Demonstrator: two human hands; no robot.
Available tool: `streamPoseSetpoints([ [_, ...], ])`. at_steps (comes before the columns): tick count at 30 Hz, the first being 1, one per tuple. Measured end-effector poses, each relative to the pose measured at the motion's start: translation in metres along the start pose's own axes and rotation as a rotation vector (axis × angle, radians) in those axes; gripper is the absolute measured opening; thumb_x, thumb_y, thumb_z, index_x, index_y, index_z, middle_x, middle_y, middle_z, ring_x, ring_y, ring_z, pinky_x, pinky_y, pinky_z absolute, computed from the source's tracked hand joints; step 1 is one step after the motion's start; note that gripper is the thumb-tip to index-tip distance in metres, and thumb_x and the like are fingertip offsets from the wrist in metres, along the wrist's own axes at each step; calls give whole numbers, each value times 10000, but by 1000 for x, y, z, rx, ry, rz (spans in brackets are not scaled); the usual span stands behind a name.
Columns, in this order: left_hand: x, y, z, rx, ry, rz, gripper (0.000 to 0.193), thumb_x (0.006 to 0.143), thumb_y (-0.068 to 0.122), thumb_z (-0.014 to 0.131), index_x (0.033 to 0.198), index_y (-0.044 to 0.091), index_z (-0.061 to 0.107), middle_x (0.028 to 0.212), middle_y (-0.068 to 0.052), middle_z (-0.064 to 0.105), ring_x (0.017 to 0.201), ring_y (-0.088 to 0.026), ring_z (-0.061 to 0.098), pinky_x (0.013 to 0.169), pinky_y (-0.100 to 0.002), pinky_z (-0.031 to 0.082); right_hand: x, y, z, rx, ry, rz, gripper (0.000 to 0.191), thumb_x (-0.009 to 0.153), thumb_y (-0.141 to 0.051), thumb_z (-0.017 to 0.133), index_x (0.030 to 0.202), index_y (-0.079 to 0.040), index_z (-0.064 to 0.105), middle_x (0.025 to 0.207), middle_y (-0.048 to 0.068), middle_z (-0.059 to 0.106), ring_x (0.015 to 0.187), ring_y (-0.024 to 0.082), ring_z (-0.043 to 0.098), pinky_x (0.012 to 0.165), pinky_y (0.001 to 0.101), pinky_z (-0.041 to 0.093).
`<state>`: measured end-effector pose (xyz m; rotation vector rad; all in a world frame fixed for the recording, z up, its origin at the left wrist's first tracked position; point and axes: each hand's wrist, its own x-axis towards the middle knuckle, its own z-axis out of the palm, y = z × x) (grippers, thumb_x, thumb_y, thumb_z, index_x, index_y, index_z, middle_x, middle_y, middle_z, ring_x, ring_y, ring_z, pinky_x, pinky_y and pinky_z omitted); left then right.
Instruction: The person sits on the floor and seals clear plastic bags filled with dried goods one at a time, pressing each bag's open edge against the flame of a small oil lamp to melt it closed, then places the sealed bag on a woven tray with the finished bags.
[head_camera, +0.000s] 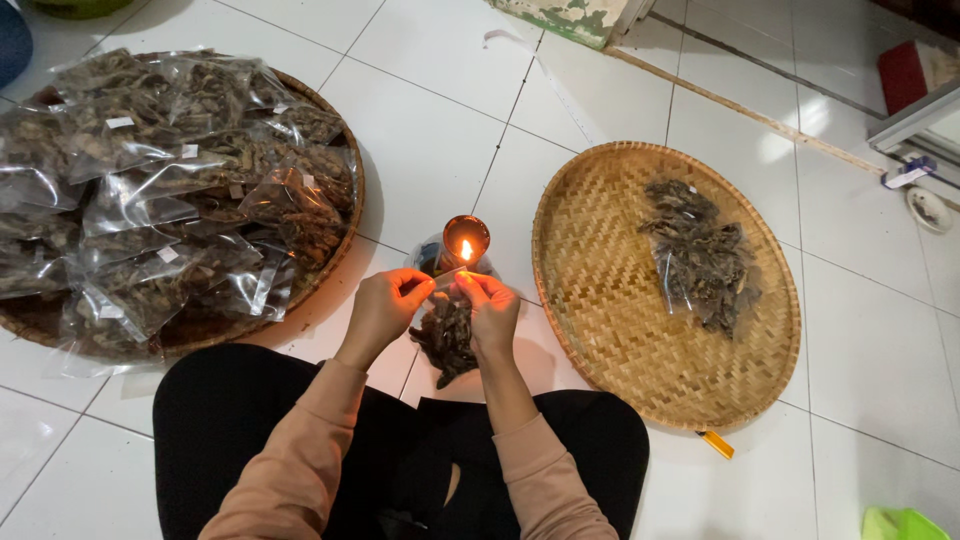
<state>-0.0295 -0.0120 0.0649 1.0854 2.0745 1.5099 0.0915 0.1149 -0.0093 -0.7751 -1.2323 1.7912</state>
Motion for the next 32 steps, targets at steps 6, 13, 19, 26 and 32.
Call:
streamPoseSetpoints([
  [6, 2, -4, 2, -18, 6, -86, 230, 884, 242, 730, 894, 17, 779, 683, -95, 730, 569, -139, 633, 544, -294, 484, 4, -4, 5, -50, 32, -22, 123, 916, -47, 733, 944, 66, 772, 800, 86, 744, 696, 115, 654, 664, 237, 510],
  [13, 6, -1, 5, 5, 14, -117, 230, 863, 250, 724, 863, 27, 781, 655, -86, 721, 543, -149, 625, 526, -304, 469, 6, -9, 7, -75, 77, -4, 98, 894, -39, 736, 922, 48, 773, 793, 86, 755, 673, 108, 649, 635, 236, 494],
  [19, 10, -5, 10, 39, 28, -81, 241, 852, 273, 716, 850, 43, 787, 701, -97, 743, 591, -189, 691, 563, -323, 506, 9, -7, 4, -81, 97, 7, 94, 901, -40, 727, 900, 44, 769, 790, 83, 752, 671, 104, 647, 631, 232, 494],
  [26, 12, -1, 12, 51, 28, -95, 242, 847, 282, 713, 857, 52, 789, 725, -103, 748, 624, -213, 714, 590, -342, 529, 8, -10, 5, -67, 102, -6, 103, 905, -47, 725, 880, 46, 763, 784, 67, 738, 657, 91, 616, 611, 223, 481],
  [32, 15, 8, 11, 75, 24, -113, 245, 841, 283, 720, 855, 48, 791, 738, -115, 750, 644, -239, 716, 608, -359, 533, 8, -16, 8, -100, 173, 15, 118, 896, -65, 741, 863, 47, 756, 762, 73, 743, 633, 94, 604, 594, 233, 481],
])
